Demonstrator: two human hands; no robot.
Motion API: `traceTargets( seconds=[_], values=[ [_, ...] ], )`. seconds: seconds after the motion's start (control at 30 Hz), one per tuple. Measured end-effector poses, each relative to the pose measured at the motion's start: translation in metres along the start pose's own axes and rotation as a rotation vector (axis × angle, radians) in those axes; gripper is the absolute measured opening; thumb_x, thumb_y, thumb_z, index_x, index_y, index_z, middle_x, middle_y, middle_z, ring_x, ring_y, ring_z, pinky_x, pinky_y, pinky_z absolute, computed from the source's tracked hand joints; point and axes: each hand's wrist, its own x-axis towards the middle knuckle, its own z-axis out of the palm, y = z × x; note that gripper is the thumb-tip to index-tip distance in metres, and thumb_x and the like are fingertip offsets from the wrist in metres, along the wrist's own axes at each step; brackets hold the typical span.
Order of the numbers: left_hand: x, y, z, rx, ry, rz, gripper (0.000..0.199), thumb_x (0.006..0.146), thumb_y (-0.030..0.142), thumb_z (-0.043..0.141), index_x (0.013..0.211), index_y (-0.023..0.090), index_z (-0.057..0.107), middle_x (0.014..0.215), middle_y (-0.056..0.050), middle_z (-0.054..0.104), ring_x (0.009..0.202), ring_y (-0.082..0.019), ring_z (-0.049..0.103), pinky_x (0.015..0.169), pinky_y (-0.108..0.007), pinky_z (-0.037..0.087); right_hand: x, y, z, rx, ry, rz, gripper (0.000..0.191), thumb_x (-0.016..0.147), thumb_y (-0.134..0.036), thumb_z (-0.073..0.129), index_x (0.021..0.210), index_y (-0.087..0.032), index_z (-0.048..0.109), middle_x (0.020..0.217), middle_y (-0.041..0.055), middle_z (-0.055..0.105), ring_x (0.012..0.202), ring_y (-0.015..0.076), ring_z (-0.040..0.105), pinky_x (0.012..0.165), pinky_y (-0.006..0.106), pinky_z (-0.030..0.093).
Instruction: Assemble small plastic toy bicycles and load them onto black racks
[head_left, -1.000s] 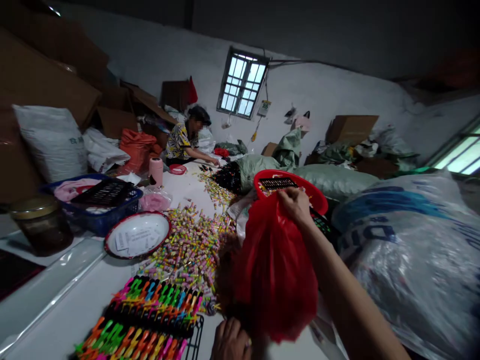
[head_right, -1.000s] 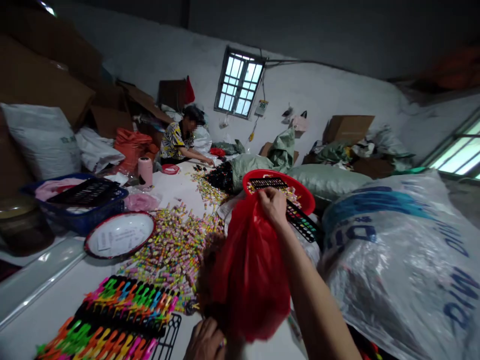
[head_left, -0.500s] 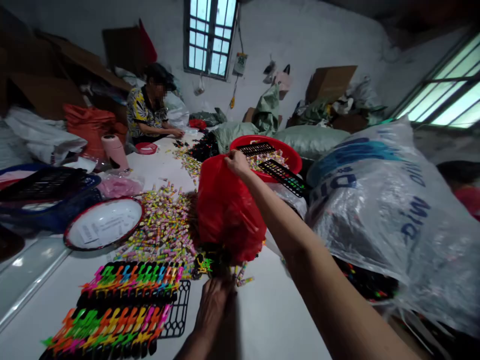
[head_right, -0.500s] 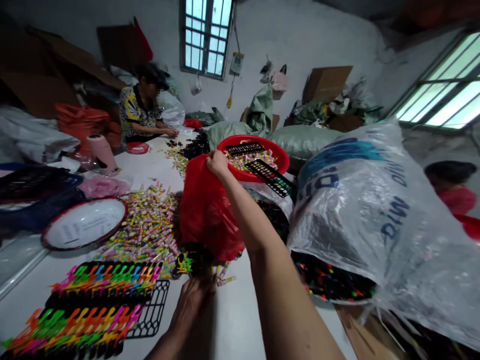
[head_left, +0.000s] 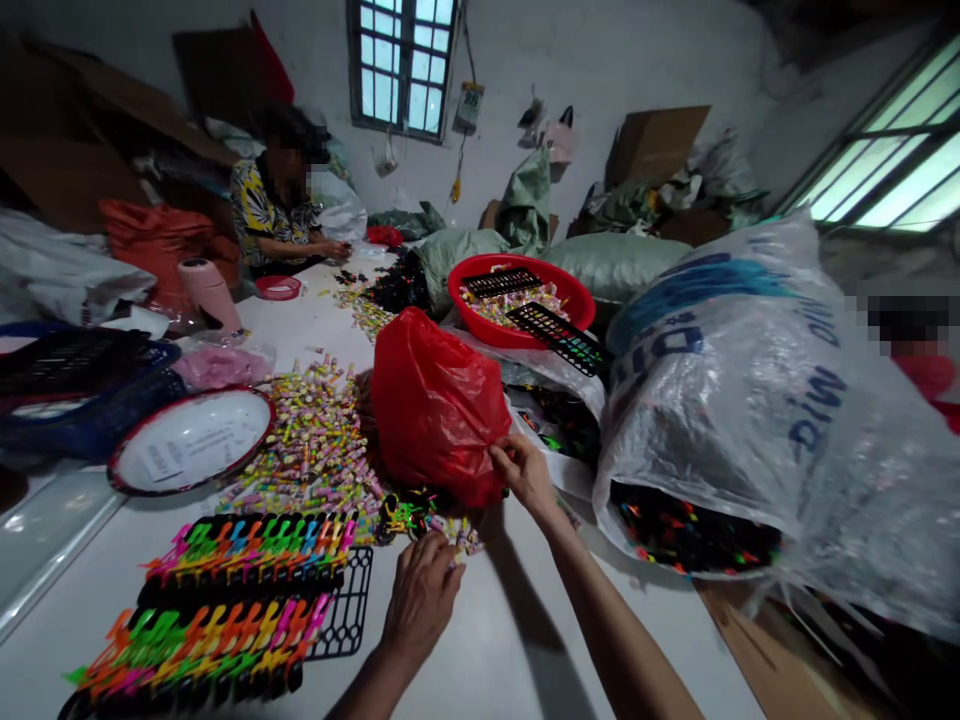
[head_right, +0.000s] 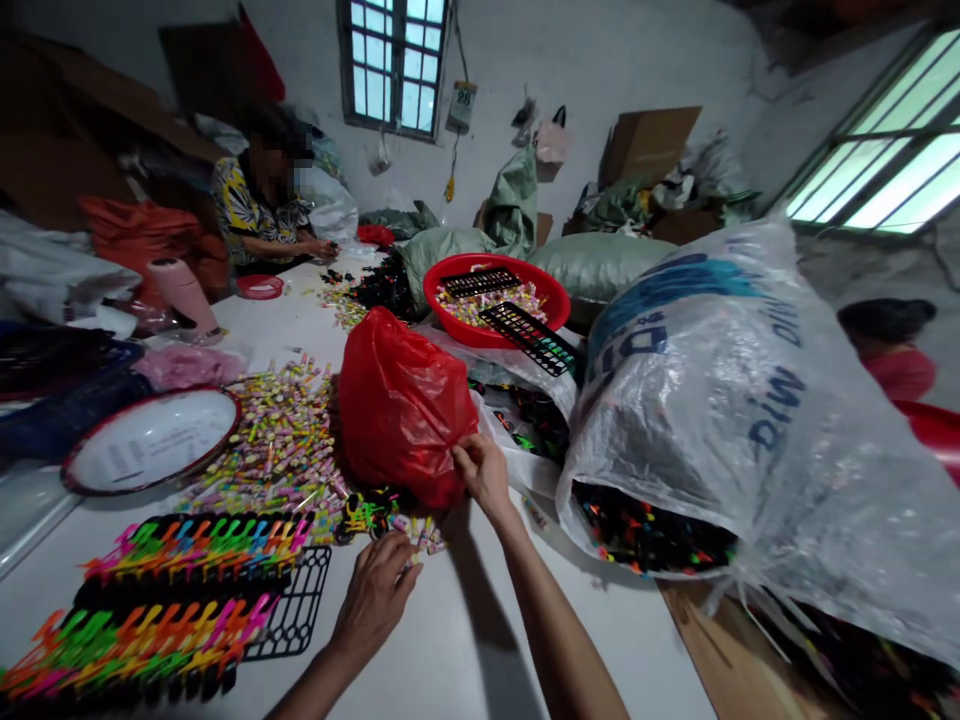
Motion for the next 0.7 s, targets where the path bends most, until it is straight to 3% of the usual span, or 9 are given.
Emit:
traceTargets(
  seconds=[0.1,0.27,0.37,0.5,0.63,0.7],
  values=[
    [-0.001,-0.001,0.001,0.007,-0.006,0.008,0.020,0.085,0.016,0.052,0.100,0.021,0.063,0.103,-0.006,0.064,0.104,-0.021,0.057,0.092,-0.040,0.044,0.042,-0.015,-0.001,-0.006,0.026,-0.005,0.021,0.079,-0.034,0.048,0.067,-0.019,0.058,0.066,0.0022,0.060,0.060,0.0163,0.054,0.059,0.026,0.042],
    [-0.002,-0.003,0.003,0.022,-0.014,0.005,0.021,0.086,0.016,0.049,0.101,0.021,0.063,0.107,-0.006,0.063,0.107,-0.021,0.056,0.092,-0.040,0.044,0.126,-0.059,-0.009,-0.028,0.142,-0.066,0.021,0.082,-0.032,0.043,0.079,-0.018,0.058,0.082,0.0054,0.062,0.075,0.0179,0.053,0.071,0.027,0.040],
    [-0.002,-0.003,0.004,0.026,-0.037,0.000,0.024,0.087,0.015,0.048,0.105,0.021,0.062,0.108,-0.007,0.063,0.107,-0.021,0.055,0.093,-0.040,0.044,0.158,-0.073,-0.003,-0.078,0.085,-0.102,0.020,0.083,-0.029,0.043,0.083,-0.017,0.059,0.083,0.0055,0.063,0.073,0.0173,0.053,0.070,0.026,0.038],
    [-0.002,-0.005,0.005,0.029,-0.059,0.000,0.022,0.088,0.016,0.047,0.104,0.021,0.062,0.108,-0.006,0.063,0.109,-0.021,0.054,0.095,-0.041,0.043,0.167,-0.065,0.013,-0.111,-0.018,-0.100,0.017,0.081,-0.021,0.045,0.081,-0.016,0.061,0.079,0.0056,0.064,0.071,0.0167,0.053,0.068,0.025,0.037],
    [-0.001,-0.005,0.005,0.026,-0.062,-0.001,0.022,0.089,0.018,0.047,0.105,0.021,0.061,0.108,-0.006,0.062,0.109,-0.021,0.054,0.094,-0.040,0.042,0.154,-0.048,0.027,-0.101,-0.149,-0.103,0.010,0.074,-0.014,0.054,0.071,-0.014,0.064,0.070,0.0051,0.065,0.067,0.0159,0.055,0.066,0.024,0.039],
    [-0.001,-0.005,0.004,0.020,-0.064,0.004,0.022,0.089,0.018,0.047,0.106,0.021,0.060,0.108,-0.006,0.062,0.108,-0.021,0.054,0.094,-0.040,0.042,0.147,-0.044,0.023,-0.080,-0.197,-0.109,0.010,0.073,-0.012,0.056,0.071,-0.014,0.066,0.068,0.0040,0.066,0.066,0.0151,0.057,0.066,0.023,0.040]
  ],
)
